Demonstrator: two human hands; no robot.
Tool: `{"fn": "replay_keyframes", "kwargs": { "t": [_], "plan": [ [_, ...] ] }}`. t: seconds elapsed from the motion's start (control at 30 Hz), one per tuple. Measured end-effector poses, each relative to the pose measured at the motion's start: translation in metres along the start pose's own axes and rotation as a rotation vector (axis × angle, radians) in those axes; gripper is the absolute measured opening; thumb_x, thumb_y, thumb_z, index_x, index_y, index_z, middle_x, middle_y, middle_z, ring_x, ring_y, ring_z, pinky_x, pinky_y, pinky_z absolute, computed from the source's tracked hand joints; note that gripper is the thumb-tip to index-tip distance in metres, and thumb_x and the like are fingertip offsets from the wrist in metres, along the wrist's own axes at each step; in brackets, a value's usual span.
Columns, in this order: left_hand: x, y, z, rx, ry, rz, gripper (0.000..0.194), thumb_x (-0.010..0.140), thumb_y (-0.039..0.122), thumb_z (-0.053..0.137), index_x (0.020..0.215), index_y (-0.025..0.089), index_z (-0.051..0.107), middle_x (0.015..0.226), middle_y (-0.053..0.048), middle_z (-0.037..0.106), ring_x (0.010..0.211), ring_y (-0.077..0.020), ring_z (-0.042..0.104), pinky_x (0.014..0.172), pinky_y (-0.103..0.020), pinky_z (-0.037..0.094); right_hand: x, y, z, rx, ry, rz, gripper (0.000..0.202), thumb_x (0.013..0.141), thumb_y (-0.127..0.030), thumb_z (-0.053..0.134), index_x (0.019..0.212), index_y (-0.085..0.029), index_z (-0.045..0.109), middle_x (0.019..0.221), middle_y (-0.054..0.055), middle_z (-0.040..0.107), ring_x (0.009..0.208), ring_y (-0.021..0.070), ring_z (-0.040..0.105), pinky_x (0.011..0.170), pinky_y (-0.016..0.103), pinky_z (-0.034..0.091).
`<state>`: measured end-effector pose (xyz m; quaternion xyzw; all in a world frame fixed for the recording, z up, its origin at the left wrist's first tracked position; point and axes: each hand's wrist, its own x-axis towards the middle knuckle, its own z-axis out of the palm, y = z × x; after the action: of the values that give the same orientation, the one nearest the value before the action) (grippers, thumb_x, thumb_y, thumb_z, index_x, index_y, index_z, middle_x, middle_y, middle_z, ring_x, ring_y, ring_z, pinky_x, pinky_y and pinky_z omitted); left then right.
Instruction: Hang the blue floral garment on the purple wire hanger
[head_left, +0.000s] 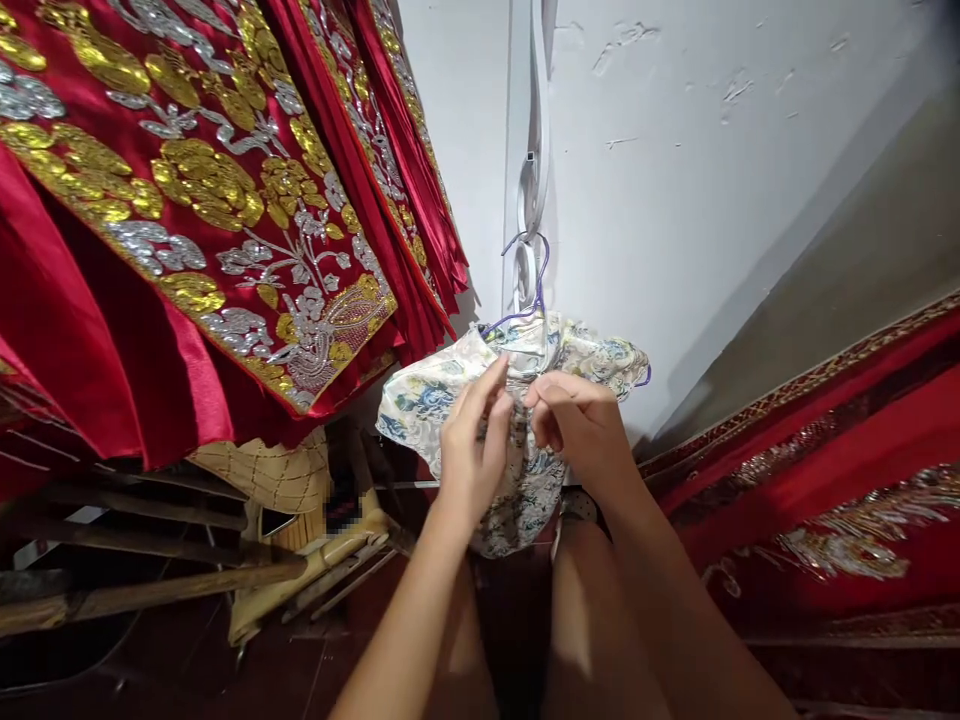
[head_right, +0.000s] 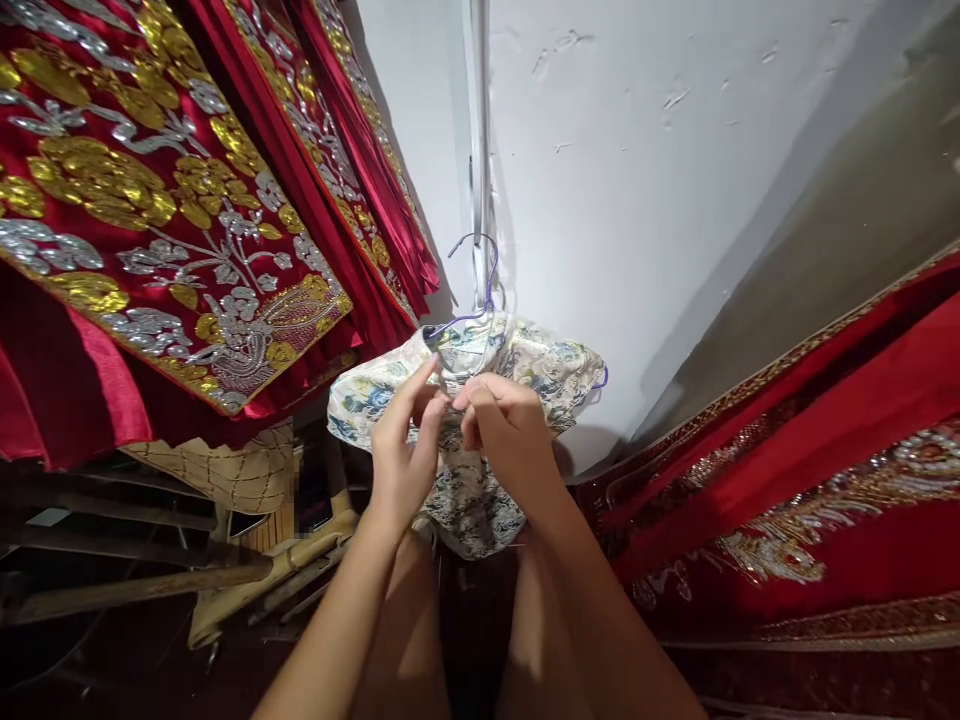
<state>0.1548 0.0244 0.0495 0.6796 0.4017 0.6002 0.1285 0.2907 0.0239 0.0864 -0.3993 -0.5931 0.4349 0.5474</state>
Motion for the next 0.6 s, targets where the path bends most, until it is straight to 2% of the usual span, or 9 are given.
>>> {"fn": "replay_keyframes", "kwargs": {
  "t": [0.07, 0.13, 0.2, 0.3, 0.37, 0.43, 0.47, 0.53, 0.6],
  "plan": [
    [0.023, 0.006, -0.001, 0.089, -0.062, 0.078, 0.02, 0.099, 0.026, 0.051, 0.109, 0.019, 0.067, 0.098, -0.006, 0.065, 0.088, -0.0159, 0.06, 0.081, -0.028, 0.047, 0.006, 0.001, 0.002, -0.048, 0.018, -0.022, 0.024, 0.089, -0.031, 0.048, 0.072, -0.019, 0.06, 0.044, -0.005, 0.051, 0.041, 0.0098, 0.041, 0.045, 0.022, 0.032],
    [0.034, 0.008, 0.0, 0.157, -0.036, 0.139, 0.017, 0.098, 0.025, 0.052, 0.091, 0.018, 0.066, 0.089, -0.005, 0.063, 0.085, -0.016, 0.058, 0.078, -0.028, 0.046, 0.011, 0.012, 0.005, -0.106, 0.05, -0.022, 0.026, 0.089, -0.033, 0.048, 0.07, -0.019, 0.059, 0.043, -0.006, 0.048, 0.04, 0.0104, 0.04, 0.046, 0.023, 0.031],
    [0.037, 0.006, -0.003, 0.187, 0.084, 0.161, 0.019, 0.098, 0.026, 0.052, 0.085, 0.017, 0.063, 0.084, -0.004, 0.062, 0.083, -0.0157, 0.058, 0.079, -0.028, 0.046, 0.015, 0.032, 0.009, -0.187, 0.084, -0.007, 0.027, 0.088, -0.033, 0.048, 0.066, -0.02, 0.058, 0.042, -0.006, 0.044, 0.041, 0.011, 0.039, 0.046, 0.024, 0.028],
    [0.038, -0.01, -0.019, 0.144, 0.414, 0.057, 0.02, 0.097, 0.03, 0.053, 0.084, 0.017, 0.06, 0.081, -0.001, 0.06, 0.08, -0.0144, 0.056, 0.078, -0.027, 0.046, 0.007, 0.067, 0.01, -0.257, 0.093, 0.093, 0.03, 0.085, -0.031, 0.047, 0.059, -0.02, 0.055, 0.04, -0.005, 0.042, 0.04, 0.0113, 0.039, 0.046, 0.025, 0.026],
    [0.038, -0.031, -0.038, 0.015, 0.665, -0.098, 0.02, 0.095, 0.031, 0.055, 0.082, 0.017, 0.058, 0.077, 0.001, 0.056, 0.076, -0.0127, 0.054, 0.077, -0.026, 0.047, -0.007, 0.085, 0.01, -0.19, 0.089, 0.196, 0.031, 0.084, -0.033, 0.048, 0.056, -0.021, 0.053, 0.038, -0.006, 0.04, 0.039, 0.011, 0.038, 0.045, 0.025, 0.026],
    [0.034, -0.059, -0.057, -0.25, 0.838, -0.345, 0.019, 0.094, 0.027, 0.054, 0.079, 0.016, 0.056, 0.072, 0.003, 0.055, 0.07, -0.0111, 0.055, 0.076, -0.025, 0.049, -0.025, 0.095, 0.01, -0.078, 0.06, 0.264, 0.03, 0.084, -0.034, 0.049, 0.057, -0.021, 0.052, 0.036, -0.006, 0.04, 0.037, 0.0103, 0.037, 0.044, 0.024, 0.026],
    [0.029, -0.073, -0.064, -0.42, 0.87, -0.512, 0.017, 0.094, 0.024, 0.052, 0.079, 0.016, 0.056, 0.07, 0.002, 0.055, 0.068, -0.0107, 0.056, 0.076, -0.024, 0.05, -0.035, 0.097, 0.011, -0.027, 0.035, 0.285, 0.03, 0.083, -0.034, 0.049, 0.057, -0.02, 0.052, 0.036, -0.007, 0.04, 0.037, 0.0098, 0.036, 0.044, 0.024, 0.025],
    [0.012, -0.097, -0.067, -0.707, 0.83, -0.829, 0.016, 0.094, 0.017, 0.048, 0.082, 0.016, 0.059, 0.069, 0.001, 0.059, 0.067, -0.0111, 0.06, 0.074, -0.024, 0.052, -0.054, 0.099, 0.015, 0.064, 0.003, 0.314, 0.028, 0.082, -0.031, 0.049, 0.057, -0.02, 0.052, 0.037, -0.007, 0.04, 0.036, 0.0089, 0.034, 0.043, 0.024, 0.023],
    [-0.016, -0.11, -0.054, -0.865, 0.787, -0.988, 0.014, 0.092, 0.015, 0.05, 0.086, 0.015, 0.062, 0.072, -0.002, 0.064, 0.07, -0.012, 0.064, 0.071, -0.022, 0.054, -0.07, 0.101, 0.019, 0.167, 0.06, 0.34, 0.027, 0.081, -0.03, 0.05, 0.057, -0.02, 0.052, 0.038, -0.007, 0.041, 0.036, 0.0086, 0.034, 0.043, 0.024, 0.022]
  ]
}}
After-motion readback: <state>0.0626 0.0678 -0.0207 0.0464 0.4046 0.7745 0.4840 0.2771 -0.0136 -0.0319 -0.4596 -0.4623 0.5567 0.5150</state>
